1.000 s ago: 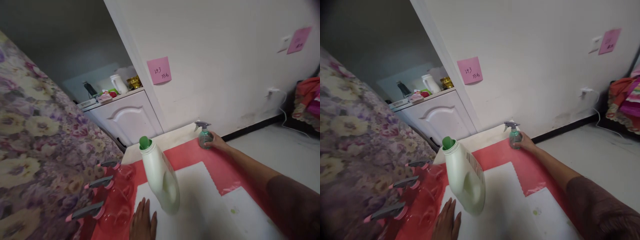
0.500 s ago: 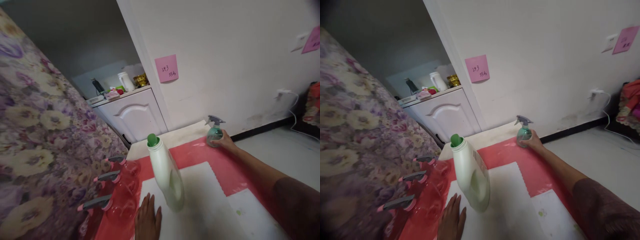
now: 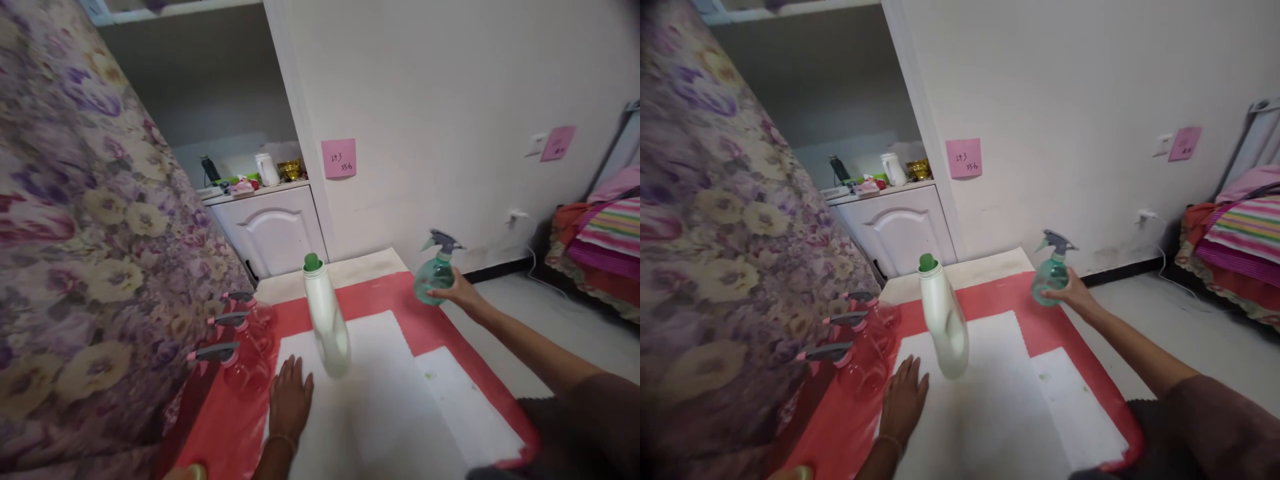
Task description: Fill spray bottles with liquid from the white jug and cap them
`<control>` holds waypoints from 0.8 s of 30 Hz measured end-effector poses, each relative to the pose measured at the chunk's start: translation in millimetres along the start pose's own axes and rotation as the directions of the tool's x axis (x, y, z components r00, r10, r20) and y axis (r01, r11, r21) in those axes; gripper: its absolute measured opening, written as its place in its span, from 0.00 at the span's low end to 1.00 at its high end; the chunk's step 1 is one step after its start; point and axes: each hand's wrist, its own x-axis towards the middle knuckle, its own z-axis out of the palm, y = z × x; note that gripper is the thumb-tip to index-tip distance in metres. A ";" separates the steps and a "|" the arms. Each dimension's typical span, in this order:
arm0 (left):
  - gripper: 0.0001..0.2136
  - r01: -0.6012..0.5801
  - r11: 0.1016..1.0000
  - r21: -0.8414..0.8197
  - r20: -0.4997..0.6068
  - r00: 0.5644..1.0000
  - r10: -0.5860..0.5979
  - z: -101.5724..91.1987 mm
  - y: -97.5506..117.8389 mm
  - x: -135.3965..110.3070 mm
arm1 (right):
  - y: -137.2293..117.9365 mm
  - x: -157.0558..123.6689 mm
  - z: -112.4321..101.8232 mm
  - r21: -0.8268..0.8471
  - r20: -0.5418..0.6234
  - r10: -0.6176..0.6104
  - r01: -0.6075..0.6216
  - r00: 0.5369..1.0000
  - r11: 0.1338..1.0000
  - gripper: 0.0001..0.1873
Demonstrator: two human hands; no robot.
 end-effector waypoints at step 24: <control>0.20 0.019 0.763 -0.646 -0.108 0.987 -0.115 -17.9 43.5 -128.1 | 17.5 -235.9 124.8 -0.075 0.406 -0.018 0.054 0.914 0.996 0.50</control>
